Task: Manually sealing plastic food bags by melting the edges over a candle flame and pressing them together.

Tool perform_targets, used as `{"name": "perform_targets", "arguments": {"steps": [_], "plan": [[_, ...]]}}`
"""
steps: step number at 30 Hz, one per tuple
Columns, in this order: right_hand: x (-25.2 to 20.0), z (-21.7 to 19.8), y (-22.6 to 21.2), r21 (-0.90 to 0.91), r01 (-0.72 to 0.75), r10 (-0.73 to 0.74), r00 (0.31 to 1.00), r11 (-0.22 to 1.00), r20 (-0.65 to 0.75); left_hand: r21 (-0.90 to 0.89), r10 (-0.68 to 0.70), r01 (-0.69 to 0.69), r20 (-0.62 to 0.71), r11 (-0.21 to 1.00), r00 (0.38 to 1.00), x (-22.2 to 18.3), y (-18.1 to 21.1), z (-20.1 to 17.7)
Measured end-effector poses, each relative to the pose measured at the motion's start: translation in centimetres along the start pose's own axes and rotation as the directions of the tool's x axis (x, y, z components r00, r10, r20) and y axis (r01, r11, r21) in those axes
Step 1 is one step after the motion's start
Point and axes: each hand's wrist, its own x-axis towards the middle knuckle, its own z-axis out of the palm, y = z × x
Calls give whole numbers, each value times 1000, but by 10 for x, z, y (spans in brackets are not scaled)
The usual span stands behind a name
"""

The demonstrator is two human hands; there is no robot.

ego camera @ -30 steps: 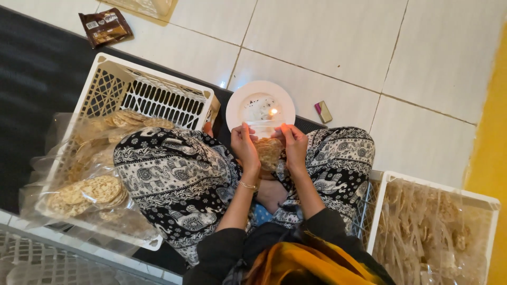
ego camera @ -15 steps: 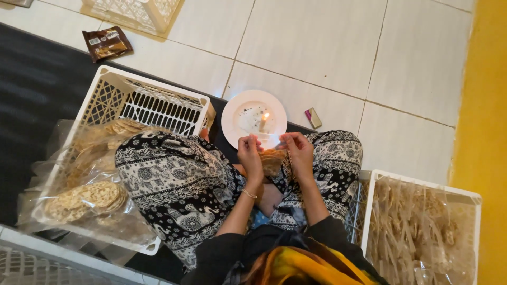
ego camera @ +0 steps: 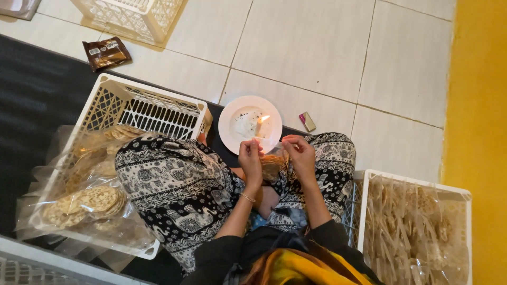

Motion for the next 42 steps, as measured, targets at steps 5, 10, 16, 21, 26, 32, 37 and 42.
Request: {"name": "perform_targets", "arguments": {"steps": [5, 10, 16, 21, 26, 32, 37, 42], "plan": [[1, 0, -22, 167, 23, -24, 1000, 986, 5, 1, 17, -17, 15, 1000, 1000, -1, 0, 2], [-2, 0, -15, 241, -38, 48, 998, 970, -35, 5, 13, -13, 23, 1000, 1000, -2, -3, 2], [0, 2, -14, 214, -85, 96, 995, 973, -41, 5, 11, -11, 16, 1000, 1000, 0, -4, 0], [1, 2, -12, 233, -54, 66, 997, 971, -42, 10, 2, -3, 18, 1000, 1000, -1, -2, -1], [0, 5, -13, 195, -46, 55, 998, 980, -43, 17, -8, 8, 15, 1000, 1000, -1, -2, -1], [0, 12, -21, 172, -34, 42, 998, 984, -40, 25, -1, 1, 15, 1000, 1000, 1, -4, 0], [1, 11, -10, 113, -28, 37, 997, 993, -73, 33, -8, 8, 16, 999, 1000, -2, 0, 2], [3, 12, -17, 158, -93, 97, 995, 983, -19, 45, -12, 11, 3, 999, 1000, 2, -9, -1]]}}
